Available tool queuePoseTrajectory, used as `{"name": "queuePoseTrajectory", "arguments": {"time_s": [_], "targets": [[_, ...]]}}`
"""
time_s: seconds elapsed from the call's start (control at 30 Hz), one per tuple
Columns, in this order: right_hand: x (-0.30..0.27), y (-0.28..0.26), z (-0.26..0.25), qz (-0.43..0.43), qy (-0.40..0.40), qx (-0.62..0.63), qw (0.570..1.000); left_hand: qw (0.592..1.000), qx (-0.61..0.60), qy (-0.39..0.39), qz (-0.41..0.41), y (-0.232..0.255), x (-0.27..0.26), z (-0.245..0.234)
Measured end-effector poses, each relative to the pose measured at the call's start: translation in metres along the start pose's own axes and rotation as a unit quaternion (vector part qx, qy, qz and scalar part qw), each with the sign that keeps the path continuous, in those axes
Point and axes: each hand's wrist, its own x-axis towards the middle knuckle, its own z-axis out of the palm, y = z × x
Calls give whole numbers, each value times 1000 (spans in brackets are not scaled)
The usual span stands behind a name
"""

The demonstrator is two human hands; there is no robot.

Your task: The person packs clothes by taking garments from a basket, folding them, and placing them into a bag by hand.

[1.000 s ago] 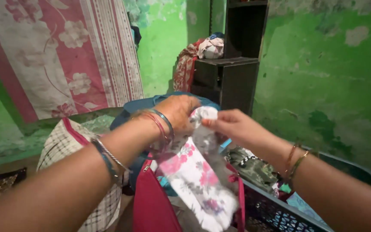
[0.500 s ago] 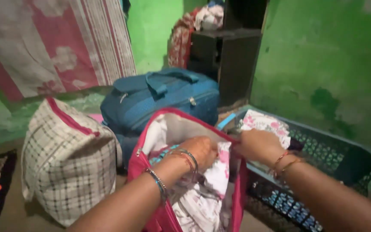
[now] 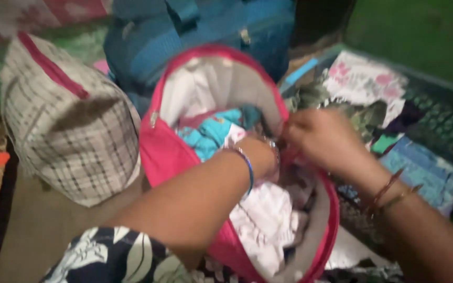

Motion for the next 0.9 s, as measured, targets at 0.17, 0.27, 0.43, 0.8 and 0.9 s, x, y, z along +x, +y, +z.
{"name": "queuePoseTrajectory", "arguments": {"time_s": [0.17,0.27,0.43,0.8,0.9], "targets": [[9,54,6,61,4,167,984,1000,-4,-18,1,7,32,-14],[10,84,15,83,16,338,937,1000,7,-17,13,13,41,-18],[10,104,15,34,26,394,918,994,-106,21,-26,15,36,-9],[-26,87,-19,11,10,330,944,973,-170,154,-34,16,18,27],[-38,85,-46,98,39,214,971,967,-168,186,-46,22,2,32]]}}
